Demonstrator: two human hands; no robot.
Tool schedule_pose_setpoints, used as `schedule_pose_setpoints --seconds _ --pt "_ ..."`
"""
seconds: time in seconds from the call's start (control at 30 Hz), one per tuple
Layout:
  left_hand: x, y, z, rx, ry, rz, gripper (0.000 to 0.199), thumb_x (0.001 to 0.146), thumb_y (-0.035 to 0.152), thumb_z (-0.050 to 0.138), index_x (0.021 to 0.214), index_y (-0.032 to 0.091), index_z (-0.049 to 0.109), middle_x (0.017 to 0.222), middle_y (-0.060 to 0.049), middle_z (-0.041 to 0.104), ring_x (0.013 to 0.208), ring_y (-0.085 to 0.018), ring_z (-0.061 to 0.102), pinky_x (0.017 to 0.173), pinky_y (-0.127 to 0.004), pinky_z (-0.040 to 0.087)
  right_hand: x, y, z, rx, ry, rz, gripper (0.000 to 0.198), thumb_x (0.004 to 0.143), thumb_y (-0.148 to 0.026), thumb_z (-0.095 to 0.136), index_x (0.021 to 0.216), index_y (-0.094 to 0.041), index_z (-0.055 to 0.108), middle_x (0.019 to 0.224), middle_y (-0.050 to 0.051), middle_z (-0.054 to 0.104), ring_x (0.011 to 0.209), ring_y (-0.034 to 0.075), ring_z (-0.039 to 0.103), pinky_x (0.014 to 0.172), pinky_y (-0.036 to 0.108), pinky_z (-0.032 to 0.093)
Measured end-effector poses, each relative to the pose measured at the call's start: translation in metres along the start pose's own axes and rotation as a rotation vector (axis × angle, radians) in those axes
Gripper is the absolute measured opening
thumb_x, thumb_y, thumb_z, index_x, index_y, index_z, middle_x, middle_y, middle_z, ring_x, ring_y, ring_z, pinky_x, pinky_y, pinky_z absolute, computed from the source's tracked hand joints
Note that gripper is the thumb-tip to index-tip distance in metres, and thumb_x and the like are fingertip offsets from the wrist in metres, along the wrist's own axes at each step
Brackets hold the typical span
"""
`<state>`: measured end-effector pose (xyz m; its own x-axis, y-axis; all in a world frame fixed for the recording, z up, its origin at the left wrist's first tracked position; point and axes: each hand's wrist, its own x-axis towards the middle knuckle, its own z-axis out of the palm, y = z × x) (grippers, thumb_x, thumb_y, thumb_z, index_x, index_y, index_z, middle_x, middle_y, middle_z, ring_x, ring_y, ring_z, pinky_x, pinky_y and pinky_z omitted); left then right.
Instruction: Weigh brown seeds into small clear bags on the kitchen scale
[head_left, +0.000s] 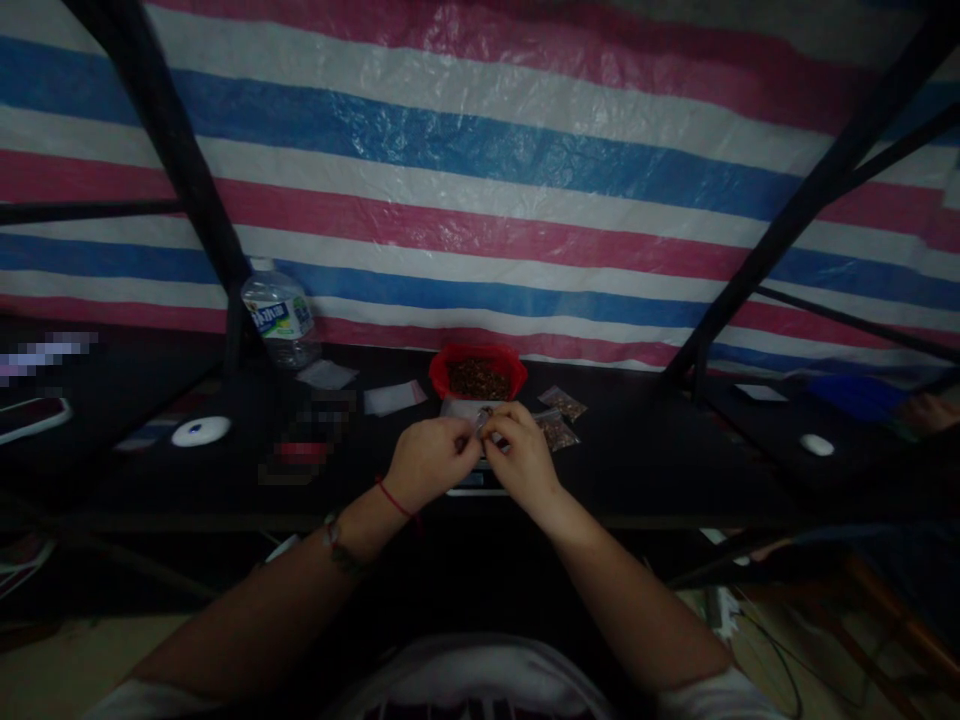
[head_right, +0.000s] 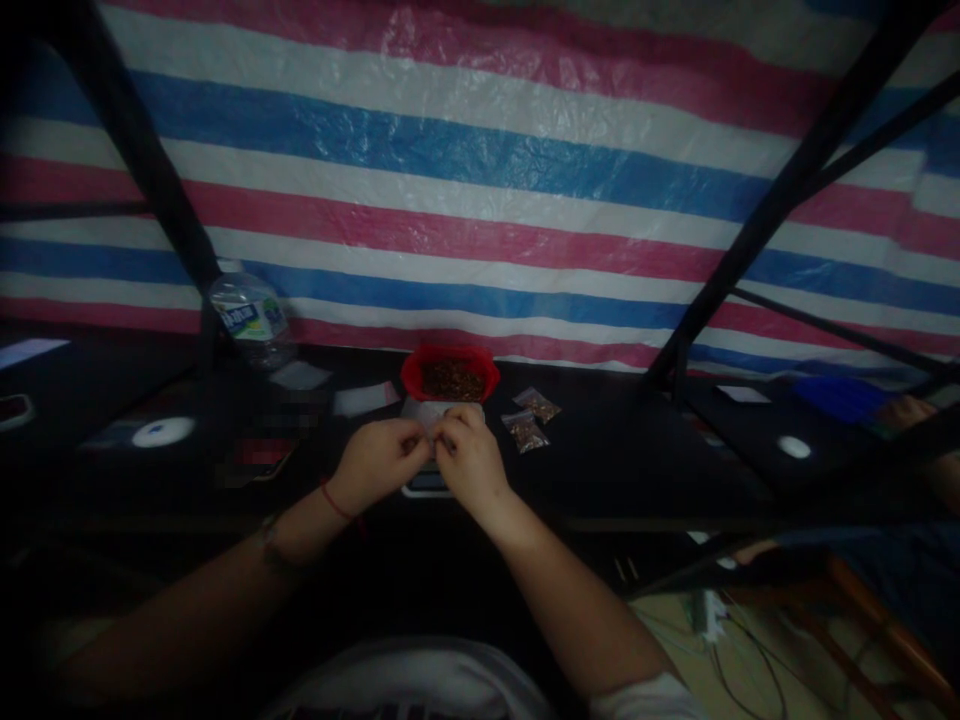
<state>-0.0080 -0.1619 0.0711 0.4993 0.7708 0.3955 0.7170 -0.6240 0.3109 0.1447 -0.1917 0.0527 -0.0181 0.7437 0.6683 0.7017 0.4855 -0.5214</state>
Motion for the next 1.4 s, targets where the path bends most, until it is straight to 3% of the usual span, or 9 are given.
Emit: schedule_pose_setpoints --seconds 0.17,0.37,0.5,0.63,0.77,0.9,1.0,1.07,1.4 --pt "-0.003 0.001 0.006 0.011 0.057 0.095 0.022 0.084 0.027 0.045 0.072 0.018 0.061 0.070 -0.004 0.063 0.064 -0.015 0.055 0.057 -0.027 0.033 -0.001 0.005 0.006 0.012 -0.038 0.057 0.017 0.077 -0.010 0.056 0.081 -0.020 0.068 0.093 0.007 0.062 0.090 0.019 0.059 0.080 0.033 0.049" --pt "0.002 -0.010 -0.003 -0.138 0.057 0.424 0.020 0.082 0.033 0.053 0.089 0.016 0.061 0.090 -0.008 0.064 0.088 -0.021 0.058 0.079 -0.034 0.045 0.003 0.010 0.003 0.063 -0.139 0.101 0.012 0.077 -0.014 0.062 0.083 -0.020 0.071 0.081 0.004 0.068 0.076 0.018 0.062 0.072 0.032 0.049" --pt "0.010 -0.023 -0.011 -0.142 0.020 0.515 0.073 0.067 0.047 0.070 0.129 0.017 0.045 0.128 -0.013 0.053 0.118 -0.029 0.047 0.100 -0.045 0.036 0.005 0.009 0.001 0.059 -0.180 0.114 0.027 0.069 -0.020 0.073 0.096 -0.020 0.070 0.088 0.006 0.068 0.078 0.019 0.061 0.072 0.032 0.049" --pt "0.015 -0.033 -0.009 -0.115 -0.080 0.484 0.063 0.070 0.044 0.068 0.126 0.021 0.050 0.119 -0.010 0.060 0.109 -0.027 0.054 0.098 -0.044 0.038 0.003 0.004 0.006 0.077 -0.240 0.096 0.025 0.068 -0.019 0.072 0.092 -0.019 0.069 0.091 0.006 0.066 0.083 0.019 0.060 0.074 0.032 0.049" --pt "0.016 -0.043 -0.007 -0.150 -0.067 0.418 0.051 0.070 0.040 0.066 0.116 0.021 0.057 0.110 -0.009 0.064 0.103 -0.026 0.058 0.092 -0.041 0.043 0.004 0.010 0.007 0.134 -0.136 0.085 0.008 0.080 -0.022 0.058 0.084 -0.020 0.065 0.088 0.005 0.062 0.084 0.017 0.058 0.070 0.028 0.048" --pt "0.021 -0.061 0.001 -0.142 -0.014 0.286 0.051 0.070 0.043 0.064 0.114 0.017 0.058 0.111 -0.011 0.064 0.101 -0.027 0.060 0.090 -0.040 0.044 0.009 0.040 0.004 0.003 0.022 0.140 0.018 0.080 -0.033 0.060 0.092 -0.019 0.064 0.095 0.007 0.061 0.092 0.021 0.057 0.079 0.034 0.048" --pt "0.025 -0.075 0.013 -0.130 -0.040 0.200 0.052 0.069 0.045 0.065 0.111 0.016 0.060 0.110 -0.011 0.065 0.099 -0.028 0.061 0.088 -0.039 0.047 0.008 0.067 0.009 -0.153 -0.026 0.191 0.049 0.067 -0.039 0.072 0.109 -0.017 0.062 0.110 0.011 0.060 0.106 0.027 0.053 0.094 0.043 0.041" --pt "0.027 -0.082 0.022 -0.121 -0.058 0.163 0.051 0.068 0.045 0.065 0.110 0.016 0.061 0.109 -0.012 0.066 0.098 -0.028 0.062 0.087 -0.039 0.047 0.005 0.081 0.015 -0.195 -0.096 0.222 0.054 0.064 -0.040 0.074 0.111 -0.016 0.062 0.111 0.012 0.060 0.108 0.028 0.052 0.096 0.044 0.040" --pt "0.026 -0.084 0.038 -0.164 -0.060 0.140 0.051 0.067 0.046 0.068 0.109 0.017 0.062 0.108 -0.012 0.066 0.094 -0.027 0.062 0.085 -0.040 0.048 0.006 0.087 0.024 -0.067 -0.079 0.193 0.029 0.068 -0.029 0.070 0.095 -0.018 0.066 0.100 0.008 0.066 0.102 0.024 0.056 0.092 0.040 0.042"
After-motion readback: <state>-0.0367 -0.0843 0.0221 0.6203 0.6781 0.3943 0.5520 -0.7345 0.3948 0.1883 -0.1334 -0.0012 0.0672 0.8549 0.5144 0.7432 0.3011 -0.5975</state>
